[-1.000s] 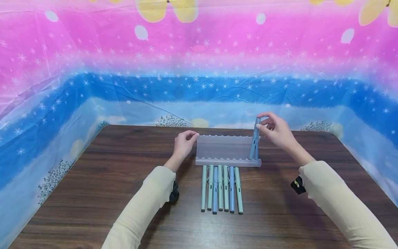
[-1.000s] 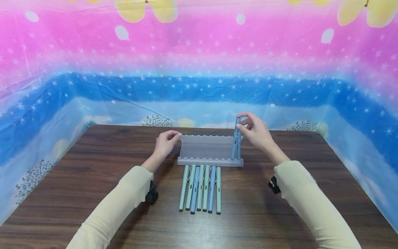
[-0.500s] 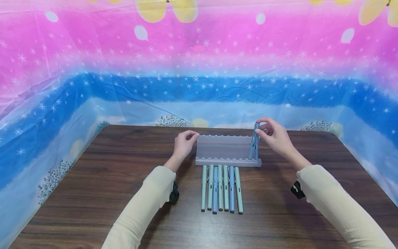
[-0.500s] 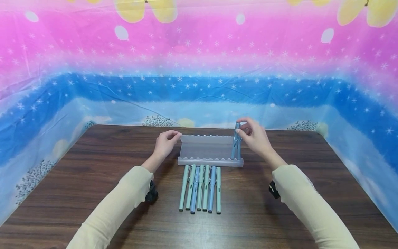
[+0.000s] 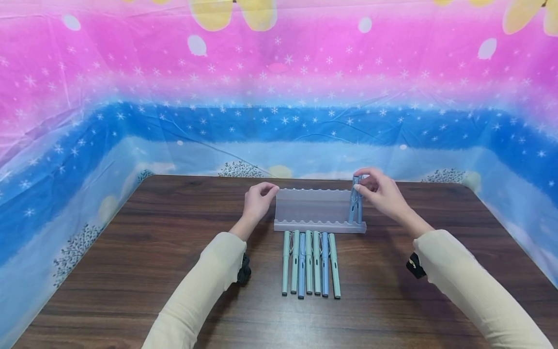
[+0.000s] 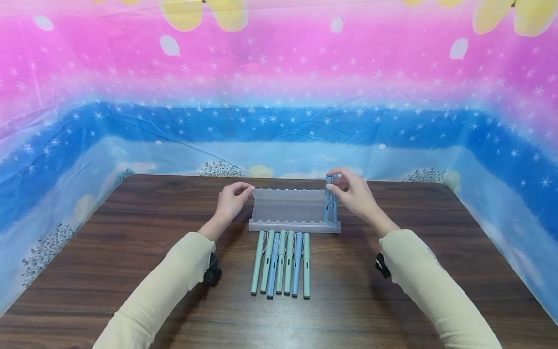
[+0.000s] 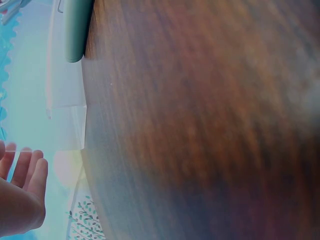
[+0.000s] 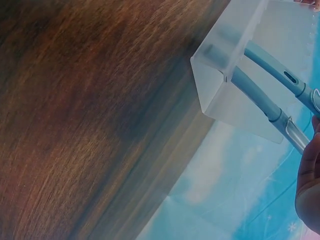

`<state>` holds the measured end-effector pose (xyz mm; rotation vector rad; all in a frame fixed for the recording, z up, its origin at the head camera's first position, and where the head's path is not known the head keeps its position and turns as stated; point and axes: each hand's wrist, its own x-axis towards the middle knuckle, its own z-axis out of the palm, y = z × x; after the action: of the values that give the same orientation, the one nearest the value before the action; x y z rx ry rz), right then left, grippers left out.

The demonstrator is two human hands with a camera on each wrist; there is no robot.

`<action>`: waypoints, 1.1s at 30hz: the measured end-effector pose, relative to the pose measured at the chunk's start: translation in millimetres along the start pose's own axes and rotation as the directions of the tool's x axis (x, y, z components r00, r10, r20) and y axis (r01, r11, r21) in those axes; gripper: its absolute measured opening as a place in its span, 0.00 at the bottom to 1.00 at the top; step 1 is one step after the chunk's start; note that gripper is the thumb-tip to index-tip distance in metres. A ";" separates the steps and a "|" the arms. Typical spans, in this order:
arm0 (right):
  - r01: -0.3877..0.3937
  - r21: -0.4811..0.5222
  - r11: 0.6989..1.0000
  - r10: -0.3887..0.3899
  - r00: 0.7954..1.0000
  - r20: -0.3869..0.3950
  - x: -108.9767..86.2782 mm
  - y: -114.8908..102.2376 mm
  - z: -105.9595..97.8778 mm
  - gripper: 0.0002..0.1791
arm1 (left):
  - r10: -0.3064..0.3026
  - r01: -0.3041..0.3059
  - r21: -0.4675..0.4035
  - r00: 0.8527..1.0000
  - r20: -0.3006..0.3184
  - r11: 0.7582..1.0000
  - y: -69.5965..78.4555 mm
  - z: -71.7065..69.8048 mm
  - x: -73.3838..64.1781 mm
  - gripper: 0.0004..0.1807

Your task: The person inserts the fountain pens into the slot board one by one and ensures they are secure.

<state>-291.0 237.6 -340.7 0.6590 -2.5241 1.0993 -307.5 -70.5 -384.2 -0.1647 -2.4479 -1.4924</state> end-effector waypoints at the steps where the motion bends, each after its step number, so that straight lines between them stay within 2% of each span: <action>1: -0.004 0.002 1.000 0.004 1.000 0.004 0.3 -0.3 0.3 0.15 | 0.001 -0.001 0.001 1.000 0.000 1.000 -0.2 0.1 0.1 0.11; 10: 0.019 -0.027 0.999 -0.019 1.000 -0.008 0.5 0.1 4.4 0.17 | 0.001 -0.001 0.005 1.000 -0.003 1.000 -1.2 0.2 0.6 0.11; 17: 0.075 -0.128 0.989 -0.079 0.996 -0.032 -0.4 3.8 5.1 0.19 | 0.001 -0.001 0.000 1.000 0.004 1.000 -0.6 0.0 0.1 0.11; 21: 0.104 -0.172 0.980 -0.109 0.994 -0.019 0.5 6.3 4.9 0.21 | -0.002 0.002 -0.003 1.000 0.007 1.000 -0.3 -0.3 -0.5 0.11; 33: 0.055 -0.196 0.979 -0.044 0.997 0.057 4.5 15.2 3.7 0.27 | -0.003 0.003 0.005 1.000 -0.002 1.000 1.4 -0.3 -1.7 0.11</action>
<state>-303.1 242.7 -350.3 0.7001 -2.6023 0.8104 -305.6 -70.0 -383.3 -0.1588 -2.4506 -1.4870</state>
